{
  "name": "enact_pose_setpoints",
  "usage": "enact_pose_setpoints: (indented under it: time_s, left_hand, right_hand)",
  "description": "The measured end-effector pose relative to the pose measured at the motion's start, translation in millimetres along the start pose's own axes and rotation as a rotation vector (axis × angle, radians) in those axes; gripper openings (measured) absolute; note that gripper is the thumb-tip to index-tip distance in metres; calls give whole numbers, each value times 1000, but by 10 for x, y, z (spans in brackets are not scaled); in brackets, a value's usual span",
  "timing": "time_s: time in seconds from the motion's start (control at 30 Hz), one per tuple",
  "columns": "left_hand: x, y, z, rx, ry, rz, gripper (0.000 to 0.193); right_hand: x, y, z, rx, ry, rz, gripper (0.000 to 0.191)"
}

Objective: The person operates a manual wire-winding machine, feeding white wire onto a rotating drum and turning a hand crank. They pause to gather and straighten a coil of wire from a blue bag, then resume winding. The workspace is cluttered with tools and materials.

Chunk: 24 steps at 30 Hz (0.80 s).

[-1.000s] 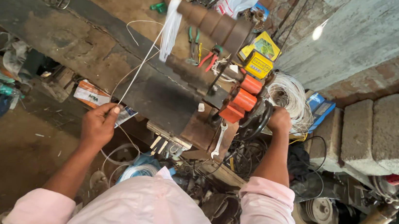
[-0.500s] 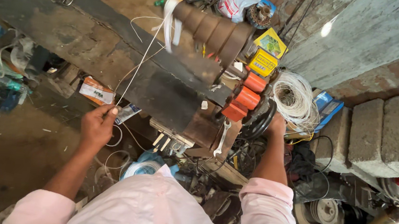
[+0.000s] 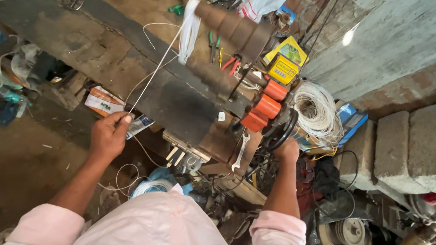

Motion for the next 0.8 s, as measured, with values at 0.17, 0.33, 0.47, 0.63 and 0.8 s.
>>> enact_pose_setpoints:
  time_s: [0.17, 0.33, 0.47, 0.63, 0.8]
  left_hand:
    - [53, 77, -1, 12, -56, -9, 28]
    - [-5, 121, 96, 60, -51, -22, 27]
    - [-167, 138, 105, 26, 37, 28, 27]
    - [-198, 89, 42, -4, -7, 62, 26]
    - [-45, 3, -54, 3, -62, 47, 27]
  right_hand:
    - [29, 18, 255, -23, -105, -174, 57]
    - [-6, 86, 447, 24, -122, -166, 60]
    - [41, 71, 453, 83, -94, -88, 50]
    - [54, 196, 505, 229, 76, -79, 44]
    - [106, 394, 528, 91, -1, -256, 34]
Point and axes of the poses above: each hand's wrist, its own z-axis away from the middle knuckle, its own y-axis out of the back of the hand, x = y × z, the point moved 9 cm from there along -z, towards the middle knuckle, and after that the axes turned 14 degrees about -x, right-handed, at the moved point
